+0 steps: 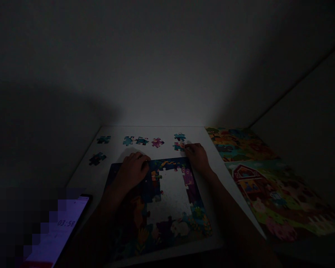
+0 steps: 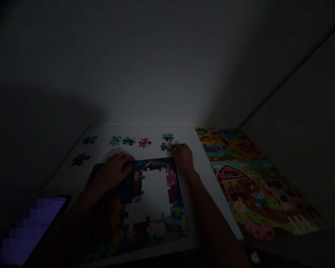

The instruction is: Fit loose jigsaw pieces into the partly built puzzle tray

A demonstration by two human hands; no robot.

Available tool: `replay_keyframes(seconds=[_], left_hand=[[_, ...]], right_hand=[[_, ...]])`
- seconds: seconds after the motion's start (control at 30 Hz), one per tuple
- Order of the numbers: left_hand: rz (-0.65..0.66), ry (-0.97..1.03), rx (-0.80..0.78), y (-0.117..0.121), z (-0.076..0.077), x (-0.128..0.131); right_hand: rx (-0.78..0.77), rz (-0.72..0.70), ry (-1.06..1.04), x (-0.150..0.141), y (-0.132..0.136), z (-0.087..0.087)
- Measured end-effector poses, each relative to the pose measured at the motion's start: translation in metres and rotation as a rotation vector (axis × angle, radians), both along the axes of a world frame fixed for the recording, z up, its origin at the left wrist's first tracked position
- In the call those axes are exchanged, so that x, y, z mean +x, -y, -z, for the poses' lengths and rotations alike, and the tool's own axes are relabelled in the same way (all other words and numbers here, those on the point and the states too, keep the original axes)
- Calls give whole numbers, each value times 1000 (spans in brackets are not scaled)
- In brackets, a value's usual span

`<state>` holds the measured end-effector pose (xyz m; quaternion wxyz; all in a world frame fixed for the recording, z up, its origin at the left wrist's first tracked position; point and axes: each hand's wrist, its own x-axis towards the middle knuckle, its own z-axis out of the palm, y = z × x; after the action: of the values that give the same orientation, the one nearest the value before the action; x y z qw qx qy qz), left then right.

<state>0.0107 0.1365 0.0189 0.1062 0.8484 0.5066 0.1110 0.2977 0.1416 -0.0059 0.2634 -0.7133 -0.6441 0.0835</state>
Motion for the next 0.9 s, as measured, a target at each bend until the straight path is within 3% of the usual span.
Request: replay_keyframes(seconds=[0.27, 0.47, 0.63, 0.77, 0.9], left_hand=[[33, -148, -53, 15, -13, 4], [107, -127, -121, 16, -23, 5], [115, -65, -150, 24, -41, 6], [113, 14, -120, 42, -51, -1], [35, 80, -46, 78, -37, -16]], right_hand=[[-13, -9, 35, -3, 0, -2], [-18, 2, 47, 1, 0, 3], [4, 4, 19, 2, 1, 4], [5, 8, 12, 3, 1, 5], [-1, 11, -9, 3, 1, 4]])
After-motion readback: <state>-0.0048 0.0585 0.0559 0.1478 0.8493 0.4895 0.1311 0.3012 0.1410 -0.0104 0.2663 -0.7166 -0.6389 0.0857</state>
